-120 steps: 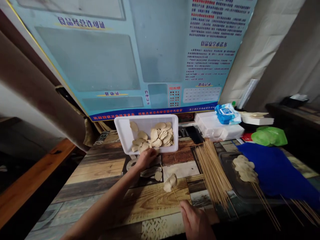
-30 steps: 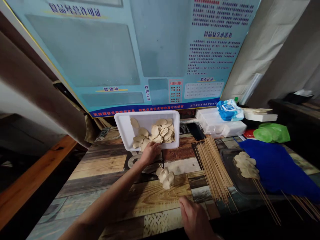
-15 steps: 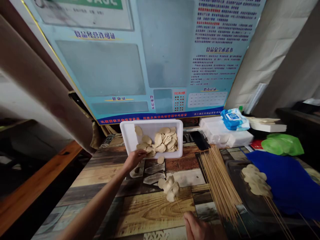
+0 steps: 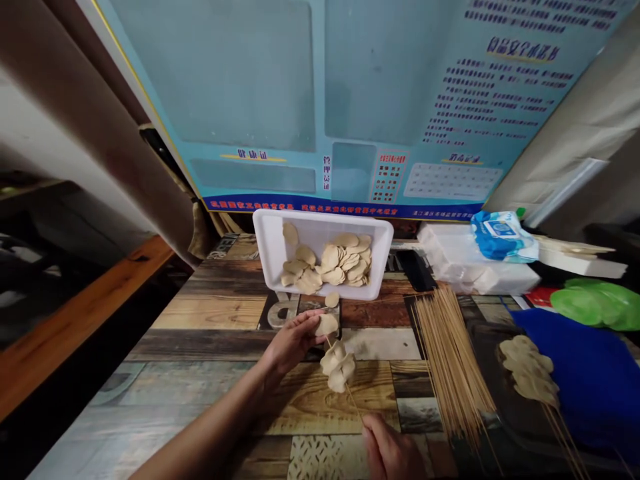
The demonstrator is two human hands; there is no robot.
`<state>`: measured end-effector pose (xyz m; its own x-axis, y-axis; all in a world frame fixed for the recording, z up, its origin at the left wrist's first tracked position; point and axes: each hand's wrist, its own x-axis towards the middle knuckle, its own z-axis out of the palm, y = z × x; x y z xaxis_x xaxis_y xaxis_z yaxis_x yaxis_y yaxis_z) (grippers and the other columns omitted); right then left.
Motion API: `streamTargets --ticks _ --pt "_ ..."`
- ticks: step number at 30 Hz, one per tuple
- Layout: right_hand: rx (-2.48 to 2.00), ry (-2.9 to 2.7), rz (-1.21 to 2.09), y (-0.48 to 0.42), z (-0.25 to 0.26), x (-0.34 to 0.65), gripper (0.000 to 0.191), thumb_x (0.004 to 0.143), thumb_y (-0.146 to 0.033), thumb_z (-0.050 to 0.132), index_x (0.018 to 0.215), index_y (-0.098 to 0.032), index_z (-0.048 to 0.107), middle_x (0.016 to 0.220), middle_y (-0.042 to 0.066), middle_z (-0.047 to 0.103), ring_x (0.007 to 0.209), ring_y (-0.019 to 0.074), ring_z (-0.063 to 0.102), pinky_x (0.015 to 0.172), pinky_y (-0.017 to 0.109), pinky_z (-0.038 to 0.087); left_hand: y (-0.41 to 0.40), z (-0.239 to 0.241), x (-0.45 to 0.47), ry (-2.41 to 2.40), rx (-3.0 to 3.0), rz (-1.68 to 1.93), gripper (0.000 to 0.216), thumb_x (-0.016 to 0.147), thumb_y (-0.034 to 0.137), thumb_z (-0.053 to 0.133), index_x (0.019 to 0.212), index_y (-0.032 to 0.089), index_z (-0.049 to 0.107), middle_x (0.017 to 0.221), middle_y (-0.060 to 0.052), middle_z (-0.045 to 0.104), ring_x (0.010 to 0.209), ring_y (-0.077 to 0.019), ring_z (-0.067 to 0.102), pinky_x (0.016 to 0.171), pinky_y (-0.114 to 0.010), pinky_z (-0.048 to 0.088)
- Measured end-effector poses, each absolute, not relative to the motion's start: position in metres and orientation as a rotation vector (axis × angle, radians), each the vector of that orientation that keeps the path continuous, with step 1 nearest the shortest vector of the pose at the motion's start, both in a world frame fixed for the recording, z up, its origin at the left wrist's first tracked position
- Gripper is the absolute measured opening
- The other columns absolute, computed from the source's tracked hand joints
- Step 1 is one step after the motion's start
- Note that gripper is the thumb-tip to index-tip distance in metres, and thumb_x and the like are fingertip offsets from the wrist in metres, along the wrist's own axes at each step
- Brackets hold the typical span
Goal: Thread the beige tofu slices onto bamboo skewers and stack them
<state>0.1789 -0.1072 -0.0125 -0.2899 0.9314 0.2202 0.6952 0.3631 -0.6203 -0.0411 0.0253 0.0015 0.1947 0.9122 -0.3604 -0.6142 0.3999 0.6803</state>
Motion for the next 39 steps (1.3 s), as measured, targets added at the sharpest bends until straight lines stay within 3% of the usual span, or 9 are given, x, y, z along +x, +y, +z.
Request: streamTargets --ticks 15,22,31,39 --pt "-1.452 -2.207 0.548 -0.099 -0.003 0.176 0.029 0.094 -0.025 0.032 0.087 -0.025 0.06 0.071 -0.002 0.072 0.062 0.0138 0.07 0.055 0.018 0.051 0.008 0.001 -0.03 0.845 0.695 1.2 0.036 0.07 0.032 0.07 0.101 0.015 0.063 0.094 -0.008 0.069 0.086 -0.0172 0.062 0.083 -0.031 0.046" --pt "-1.478 -2.212 0.465 -0.102 0.003 0.18 0.035 0.094 -0.026 0.027 0.09 -0.023 0.061 0.075 0.001 0.073 0.066 0.0152 0.07 0.058 0.021 0.054 0.006 0.004 -0.026 0.802 0.47 1.17 0.037 0.065 0.024 0.074 0.099 0.016 0.062 0.087 -0.004 0.068 0.074 -0.0147 0.063 0.072 -0.029 0.051" --pt "-1.497 -2.182 0.321 -0.104 -0.018 0.184 0.042 0.097 -0.032 0.024 0.086 -0.021 0.063 0.073 0.003 0.072 0.063 0.0158 0.07 0.056 0.021 0.054 0.008 0.005 -0.031 0.672 0.248 1.08 0.023 0.072 0.011 0.066 0.095 0.012 0.061 0.094 -0.009 0.066 0.079 -0.0158 0.065 0.075 -0.029 0.053" --pt "-1.378 -2.231 0.283 -0.1 -0.018 0.182 0.035 0.096 -0.028 0.029 0.093 -0.02 0.062 0.073 0.003 0.073 0.059 0.0143 0.07 0.052 0.017 0.052 0.004 0.001 -0.025 0.683 0.288 1.137 0.025 0.064 0.014 0.074 0.087 0.013 0.064 0.08 -0.004 0.065 0.067 -0.0102 0.06 0.063 -0.02 0.046"
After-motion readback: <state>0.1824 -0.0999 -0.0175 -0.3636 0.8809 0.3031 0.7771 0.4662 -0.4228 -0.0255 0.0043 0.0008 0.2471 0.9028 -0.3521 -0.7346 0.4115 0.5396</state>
